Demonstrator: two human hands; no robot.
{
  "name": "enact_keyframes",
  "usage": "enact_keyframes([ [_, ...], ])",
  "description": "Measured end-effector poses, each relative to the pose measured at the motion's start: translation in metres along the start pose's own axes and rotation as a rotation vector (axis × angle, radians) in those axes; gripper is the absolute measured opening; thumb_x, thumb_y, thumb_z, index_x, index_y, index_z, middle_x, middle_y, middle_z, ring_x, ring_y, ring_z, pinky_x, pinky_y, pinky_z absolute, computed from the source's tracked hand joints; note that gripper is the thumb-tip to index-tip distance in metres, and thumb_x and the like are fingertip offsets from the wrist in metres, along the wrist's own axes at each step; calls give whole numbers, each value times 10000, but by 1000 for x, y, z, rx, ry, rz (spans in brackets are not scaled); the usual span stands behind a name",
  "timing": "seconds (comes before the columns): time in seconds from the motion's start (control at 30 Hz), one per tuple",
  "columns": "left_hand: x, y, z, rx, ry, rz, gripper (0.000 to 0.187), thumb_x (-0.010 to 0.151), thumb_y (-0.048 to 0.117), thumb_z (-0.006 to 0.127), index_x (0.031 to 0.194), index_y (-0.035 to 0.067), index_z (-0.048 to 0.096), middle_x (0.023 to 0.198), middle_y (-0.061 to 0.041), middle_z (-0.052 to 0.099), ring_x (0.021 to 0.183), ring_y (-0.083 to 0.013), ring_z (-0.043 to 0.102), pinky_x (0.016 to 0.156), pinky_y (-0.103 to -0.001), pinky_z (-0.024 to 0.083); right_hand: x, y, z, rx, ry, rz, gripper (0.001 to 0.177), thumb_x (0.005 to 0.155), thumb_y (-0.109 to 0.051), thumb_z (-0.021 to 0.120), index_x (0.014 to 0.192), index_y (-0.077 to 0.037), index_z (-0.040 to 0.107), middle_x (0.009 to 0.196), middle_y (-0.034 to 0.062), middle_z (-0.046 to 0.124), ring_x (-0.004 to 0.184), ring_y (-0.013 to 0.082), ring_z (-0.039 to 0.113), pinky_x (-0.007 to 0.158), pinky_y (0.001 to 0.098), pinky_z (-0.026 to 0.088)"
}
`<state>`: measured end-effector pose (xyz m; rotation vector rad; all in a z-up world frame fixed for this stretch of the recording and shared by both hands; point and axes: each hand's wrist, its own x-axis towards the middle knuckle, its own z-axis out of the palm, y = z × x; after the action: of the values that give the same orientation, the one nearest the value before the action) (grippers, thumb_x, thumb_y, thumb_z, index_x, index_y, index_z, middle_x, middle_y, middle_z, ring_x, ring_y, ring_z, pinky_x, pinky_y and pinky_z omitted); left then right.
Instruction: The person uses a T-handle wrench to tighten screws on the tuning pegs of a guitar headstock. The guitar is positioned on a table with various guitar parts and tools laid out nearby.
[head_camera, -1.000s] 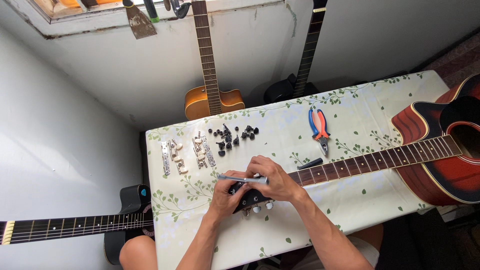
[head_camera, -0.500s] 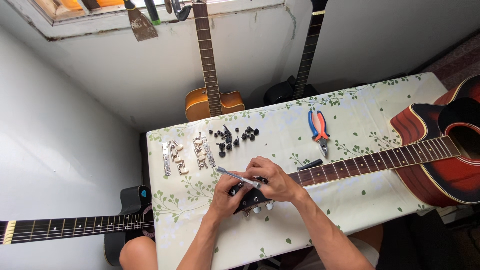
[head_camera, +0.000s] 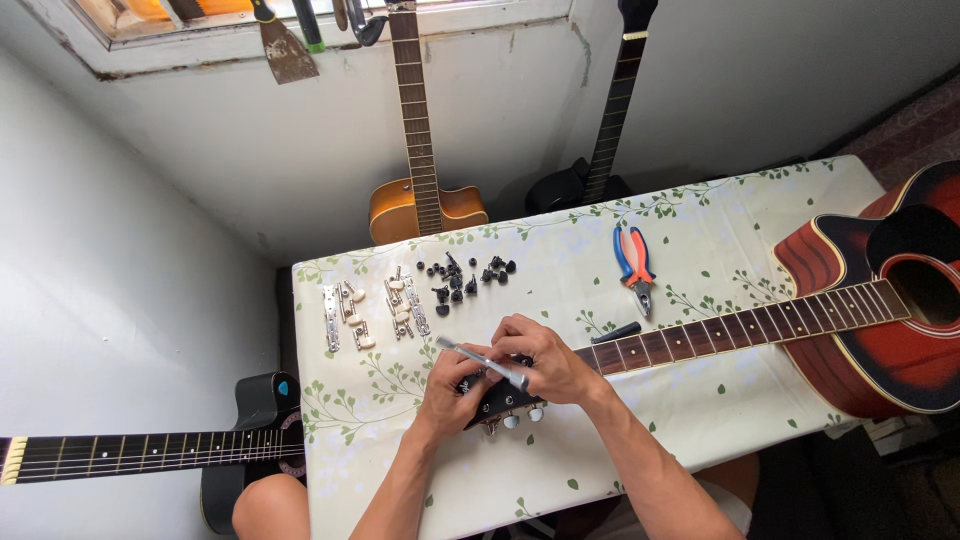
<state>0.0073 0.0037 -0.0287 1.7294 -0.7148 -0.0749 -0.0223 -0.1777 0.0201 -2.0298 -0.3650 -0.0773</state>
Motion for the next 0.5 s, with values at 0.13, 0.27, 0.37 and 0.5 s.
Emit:
enact_keyframes([
  [0.13, -3, -12, 4, -32, 17, -15, 146, 774, 235, 778, 910, 197, 742, 835, -16, 711, 817, -227, 665, 819, -341, 463, 0, 4, 2, -22, 6, 21, 148, 741, -82, 763, 684, -113, 630, 744, 27, 579, 702, 196, 541, 693, 348, 478],
  [0.27, -2, -13, 6, -27, 47, -29, 102, 781, 190, 770, 877, 170, 743, 805, -45, 713, 808, -253, 672, 813, -363, 476, 2, -13, -2, -39, 9, 41, 109, 760, -88, 758, 748, -109, 651, 768, 38, 596, 726, 217, 564, 719, 367, 491],
  [0.37, 0, -3, 0, -20, 14, -6, 94, 785, 170, 765, 876, 172, 741, 835, -35, 714, 828, -249, 665, 824, -361, 467, 1, -10, 1, -28, 7, 32, 89, 776, -44, 718, 742, -100, 658, 767, 36, 594, 725, 208, 561, 715, 352, 491],
  [0.5, -6, -13, 6, -58, 56, -111, 201, 762, 289, 811, 907, 183, 721, 799, -32, 695, 815, -225, 650, 809, -366, 475, 1, 0, 4, -77, 29, 30, 123, 771, -72, 735, 730, -109, 626, 746, 22, 574, 707, 197, 547, 692, 333, 493],
])
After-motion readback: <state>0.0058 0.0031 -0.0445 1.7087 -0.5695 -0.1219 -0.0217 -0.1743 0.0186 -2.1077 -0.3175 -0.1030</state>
